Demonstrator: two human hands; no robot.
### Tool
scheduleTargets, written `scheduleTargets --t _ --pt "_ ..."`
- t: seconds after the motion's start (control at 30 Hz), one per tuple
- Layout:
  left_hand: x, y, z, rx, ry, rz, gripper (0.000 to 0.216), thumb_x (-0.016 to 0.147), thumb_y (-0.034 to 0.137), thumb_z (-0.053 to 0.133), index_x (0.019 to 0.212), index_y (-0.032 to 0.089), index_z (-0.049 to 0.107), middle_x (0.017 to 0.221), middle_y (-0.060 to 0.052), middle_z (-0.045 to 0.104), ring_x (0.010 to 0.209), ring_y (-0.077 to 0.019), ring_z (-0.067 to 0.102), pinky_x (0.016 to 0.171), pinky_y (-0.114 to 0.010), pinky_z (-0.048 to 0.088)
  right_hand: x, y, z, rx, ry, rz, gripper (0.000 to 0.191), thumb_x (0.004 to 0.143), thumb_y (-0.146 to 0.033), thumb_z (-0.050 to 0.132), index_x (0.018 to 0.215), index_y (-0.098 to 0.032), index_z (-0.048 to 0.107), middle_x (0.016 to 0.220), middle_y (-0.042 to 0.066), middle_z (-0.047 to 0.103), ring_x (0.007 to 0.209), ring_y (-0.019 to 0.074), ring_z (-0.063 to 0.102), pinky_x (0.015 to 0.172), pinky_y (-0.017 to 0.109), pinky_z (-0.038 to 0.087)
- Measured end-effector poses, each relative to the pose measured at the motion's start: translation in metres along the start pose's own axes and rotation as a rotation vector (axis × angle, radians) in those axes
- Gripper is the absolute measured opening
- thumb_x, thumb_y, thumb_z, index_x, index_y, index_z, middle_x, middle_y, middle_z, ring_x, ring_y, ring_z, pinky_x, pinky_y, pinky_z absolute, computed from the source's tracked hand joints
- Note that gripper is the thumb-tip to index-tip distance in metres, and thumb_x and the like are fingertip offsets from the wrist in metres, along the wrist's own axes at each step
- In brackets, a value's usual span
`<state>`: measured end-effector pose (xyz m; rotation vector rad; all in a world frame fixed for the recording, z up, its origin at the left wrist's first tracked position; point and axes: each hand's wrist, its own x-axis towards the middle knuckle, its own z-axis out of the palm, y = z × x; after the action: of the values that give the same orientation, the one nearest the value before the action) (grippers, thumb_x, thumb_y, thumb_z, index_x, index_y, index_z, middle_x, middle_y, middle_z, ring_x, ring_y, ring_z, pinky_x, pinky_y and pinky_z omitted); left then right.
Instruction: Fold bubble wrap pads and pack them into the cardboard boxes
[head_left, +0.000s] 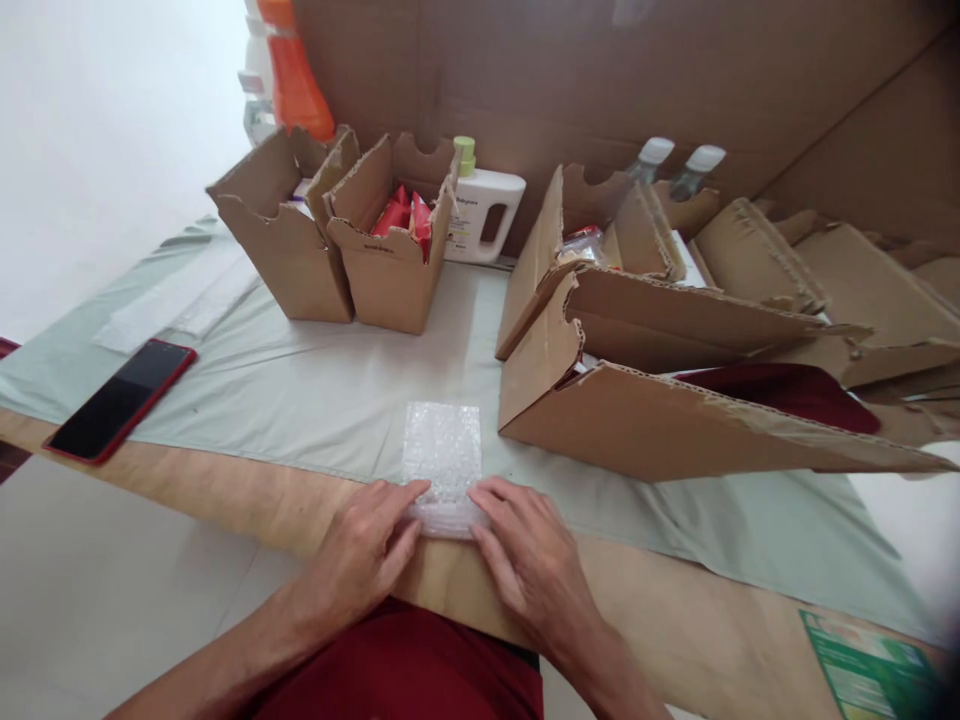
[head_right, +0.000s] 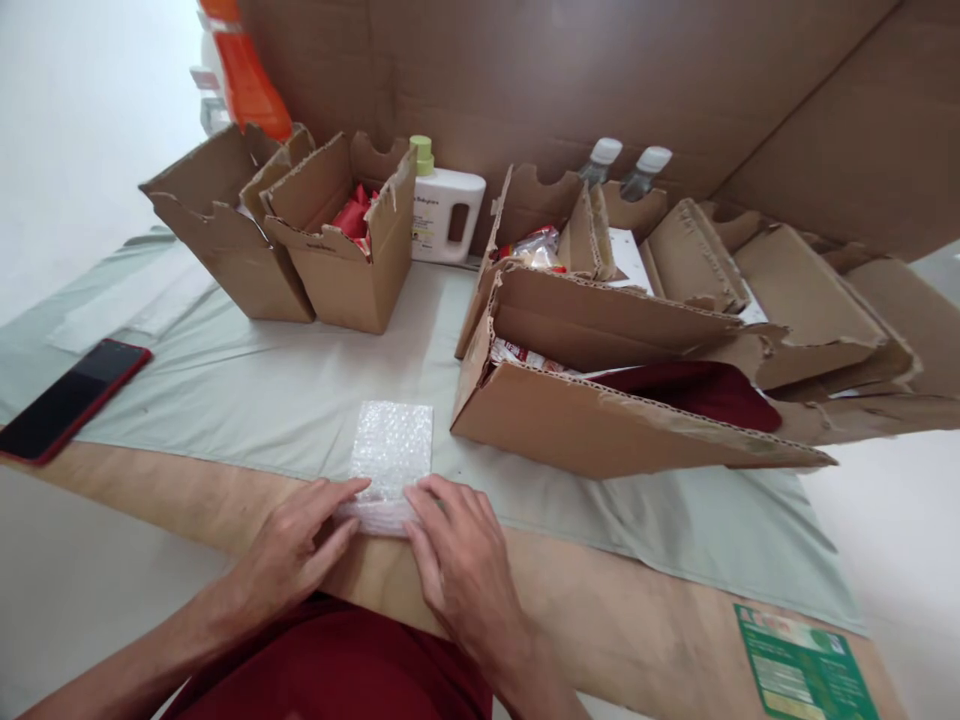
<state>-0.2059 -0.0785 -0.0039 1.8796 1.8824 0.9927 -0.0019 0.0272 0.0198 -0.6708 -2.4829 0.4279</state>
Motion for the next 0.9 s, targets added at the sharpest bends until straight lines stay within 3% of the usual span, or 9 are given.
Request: scheduleTargets --t 0.07,0.13,0.23,0.3,0.43,0.63,0.77,0.83,0.9 --pt "0.006 -0.005 0.002 0.003 -0.012 -0.019 0.037 0.097 0.013 0.052 0.133 0.019 0.057 0.094 -0.005 0.071 0.082 -0.0202 0.069 0.073 -0.032 0.057 -0.004 -0.002 0.0 -0.063 0.053 -0.044 0.025 0.098 -0.01 0.053 0.116 -0.02 0.066 0.11 0.011 0.073 0.099 0.0242 0.067 0.086 0.039 0.05" --pt "0.009 -0.007 0.003 0.054 0.006 -0.007 0.036 0.097 0.013 0.051 0.132 0.019 0.058 0.099 -0.007 0.071 0.085 -0.0209 0.07 0.074 -0.033 0.058 -0.006 -0.002 0.004 -0.081 -0.011 -0.09 0.027 0.096 -0.008 0.054 0.117 -0.02 0.066 0.112 0.011 0.073 0.105 0.0255 0.065 0.091 0.041 0.048" --pt "0.007 -0.004 -0.001 0.15 0.093 0.057 0.032 0.096 0.016 0.054 0.128 0.019 0.061 0.116 -0.013 0.069 0.105 -0.0267 0.067 0.089 -0.04 0.057 -0.003 0.001 0.012 -0.087 -0.068 -0.126 0.026 0.098 -0.009 0.052 0.117 -0.018 0.066 0.116 0.011 0.073 0.11 0.0272 0.064 0.094 0.043 0.047" --pt "0.001 0.0 -0.005 0.135 0.083 0.114 0.033 0.095 0.018 0.058 0.128 0.02 0.061 0.123 -0.014 0.067 0.113 -0.0295 0.064 0.096 -0.045 0.054 -0.002 0.003 0.015 -0.043 -0.064 -0.107 0.025 0.098 -0.008 0.051 0.116 -0.018 0.065 0.108 0.009 0.074 0.1 0.0251 0.065 0.09 0.041 0.047" --pt "-0.006 0.002 -0.005 0.051 -0.019 0.15 0.038 0.095 0.012 0.053 0.132 0.022 0.059 0.109 -0.008 0.073 0.098 -0.0248 0.066 0.089 -0.041 0.055 -0.007 0.001 0.009 0.092 -0.135 -0.006 0.029 0.099 -0.007 0.049 0.118 -0.022 0.064 0.096 0.003 0.075 0.083 0.0204 0.065 0.079 0.035 0.049" --pt "0.014 -0.012 0.008 0.18 0.035 0.068 0.033 0.096 0.016 0.052 0.126 0.021 0.064 0.099 -0.008 0.073 0.087 -0.0269 0.068 0.082 -0.044 0.055 -0.011 -0.008 0.004 -0.152 -0.011 -0.036 0.03 0.098 -0.013 0.051 0.124 -0.019 0.063 0.113 0.012 0.071 0.098 0.027 0.064 0.085 0.041 0.048" --pt "0.012 -0.013 0.0 0.008 0.167 -0.091 0.031 0.096 0.028 0.058 0.124 0.019 0.066 0.104 -0.011 0.071 0.093 -0.0277 0.068 0.084 -0.044 0.055 -0.002 0.001 0.015 -0.158 -0.029 -0.06 0.025 0.1 -0.013 0.05 0.118 -0.019 0.066 0.109 0.01 0.074 0.098 0.0274 0.065 0.087 0.043 0.048" --pt "0.002 -0.006 -0.006 -0.244 0.185 -0.281 0.029 0.095 0.035 0.061 0.118 0.019 0.067 0.099 -0.009 0.071 0.092 -0.0254 0.068 0.084 -0.041 0.056 0.0 0.008 0.02 -0.073 0.022 0.005 0.023 0.102 -0.014 0.049 0.117 -0.019 0.066 0.104 0.009 0.076 0.092 0.0252 0.066 0.083 0.04 0.049" --pt "-0.007 0.004 -0.009 -0.585 0.114 -0.514 0.031 0.091 0.041 0.066 0.114 0.019 0.068 0.101 -0.01 0.072 0.095 -0.0253 0.07 0.083 -0.039 0.057 -0.001 0.008 0.021 0.062 0.058 0.123 0.022 0.102 -0.017 0.052 0.119 -0.02 0.066 0.099 0.008 0.076 0.088 0.0232 0.067 0.079 0.037 0.051"
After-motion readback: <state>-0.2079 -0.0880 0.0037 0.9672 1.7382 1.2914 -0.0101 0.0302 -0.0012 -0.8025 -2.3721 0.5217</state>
